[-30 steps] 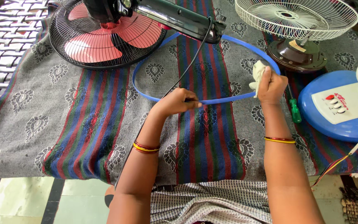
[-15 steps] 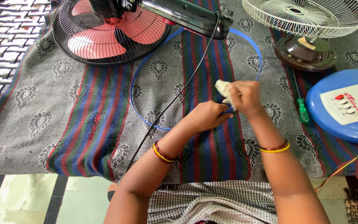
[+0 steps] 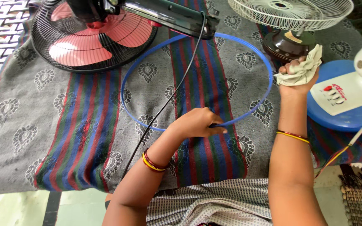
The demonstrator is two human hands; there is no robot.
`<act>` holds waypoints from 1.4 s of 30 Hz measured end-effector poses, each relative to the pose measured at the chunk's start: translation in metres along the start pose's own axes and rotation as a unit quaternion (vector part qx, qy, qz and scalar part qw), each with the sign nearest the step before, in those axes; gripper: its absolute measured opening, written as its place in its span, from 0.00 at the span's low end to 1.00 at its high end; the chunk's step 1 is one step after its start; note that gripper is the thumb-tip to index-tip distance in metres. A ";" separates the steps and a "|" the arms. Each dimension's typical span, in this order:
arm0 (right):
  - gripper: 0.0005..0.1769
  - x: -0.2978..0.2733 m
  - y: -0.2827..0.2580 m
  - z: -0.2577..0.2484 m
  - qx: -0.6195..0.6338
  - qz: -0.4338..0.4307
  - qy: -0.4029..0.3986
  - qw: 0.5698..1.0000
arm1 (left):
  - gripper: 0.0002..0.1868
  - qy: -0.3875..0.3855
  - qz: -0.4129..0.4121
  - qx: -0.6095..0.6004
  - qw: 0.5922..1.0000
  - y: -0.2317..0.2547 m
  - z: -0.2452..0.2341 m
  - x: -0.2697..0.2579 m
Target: The person wipes the inside of a white fan cage with a cloth, then wipes a blue plastic ring. The person uses a green spray bottle to apply liquid to the cloth before continuing to wipe the fan cage.
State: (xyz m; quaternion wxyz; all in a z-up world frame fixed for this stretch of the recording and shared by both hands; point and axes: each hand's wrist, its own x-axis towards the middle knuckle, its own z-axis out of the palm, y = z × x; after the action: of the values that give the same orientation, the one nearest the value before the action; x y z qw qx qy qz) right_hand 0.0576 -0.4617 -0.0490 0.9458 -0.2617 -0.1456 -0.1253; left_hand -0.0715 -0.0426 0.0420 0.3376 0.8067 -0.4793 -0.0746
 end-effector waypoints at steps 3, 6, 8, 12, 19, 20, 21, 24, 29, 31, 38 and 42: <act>0.29 -0.005 0.001 0.019 0.072 -0.006 0.109 0.991 | 0.19 -0.004 0.002 0.064 0.998 -0.009 0.009 0.004; 0.33 -0.011 0.005 0.039 0.067 0.028 0.094 0.993 | 0.19 -0.008 0.000 0.082 0.997 -0.014 0.018 0.004; 0.34 -0.015 0.006 0.052 0.060 0.035 0.068 0.995 | 0.20 -0.008 -0.008 0.101 0.995 -0.017 0.022 0.004; 0.28 -0.018 0.016 0.080 -0.058 0.025 -0.020 0.998 | 0.18 0.036 -0.016 0.109 0.993 -0.027 0.019 0.005; 0.18 -0.067 0.139 0.152 -0.657 -0.072 -0.269 0.700 | 0.18 0.130 -0.124 0.222 0.958 -0.048 0.008 0.004; 0.21 -0.076 0.150 0.160 -0.702 -0.116 -0.330 0.621 | 0.17 0.143 -0.119 0.220 0.958 -0.049 0.007 0.004; 0.21 -0.080 0.154 0.165 -0.712 -0.131 -0.328 0.606 | 0.16 0.156 -0.114 0.217 0.957 -0.049 0.007 0.003; 0.21 -0.079 0.149 0.164 -0.734 -0.181 -0.307 0.578 | 0.14 0.186 -0.035 0.167 0.968 -0.044 0.001 0.003; 0.14 -0.038 0.085 0.107 -0.629 -0.129 -0.116 0.758 | 0.17 0.120 0.040 0.069 0.990 -0.019 -0.007 0.000; 0.13 -0.025 0.058 0.077 -0.580 -0.132 -0.019 0.803 | 0.17 0.087 0.068 0.020 0.994 -0.009 -0.012 -0.003; 0.21 -0.032 -0.020 0.018 -0.594 -0.281 -0.009 0.754 | 0.22 0.080 0.084 0.038 0.993 0.002 -0.011 -0.005; 0.20 -0.097 -0.060 0.039 -0.571 -0.318 0.033 0.756 | 0.23 0.096 0.082 0.101 0.987 -0.008 -0.008 -0.003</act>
State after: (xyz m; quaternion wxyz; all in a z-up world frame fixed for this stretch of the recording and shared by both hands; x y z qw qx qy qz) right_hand -0.0587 -0.4751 -0.0230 0.5310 -0.6873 -0.0902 -0.4873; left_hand -0.0634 -0.0339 0.0426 0.3043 0.7978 -0.5143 0.0800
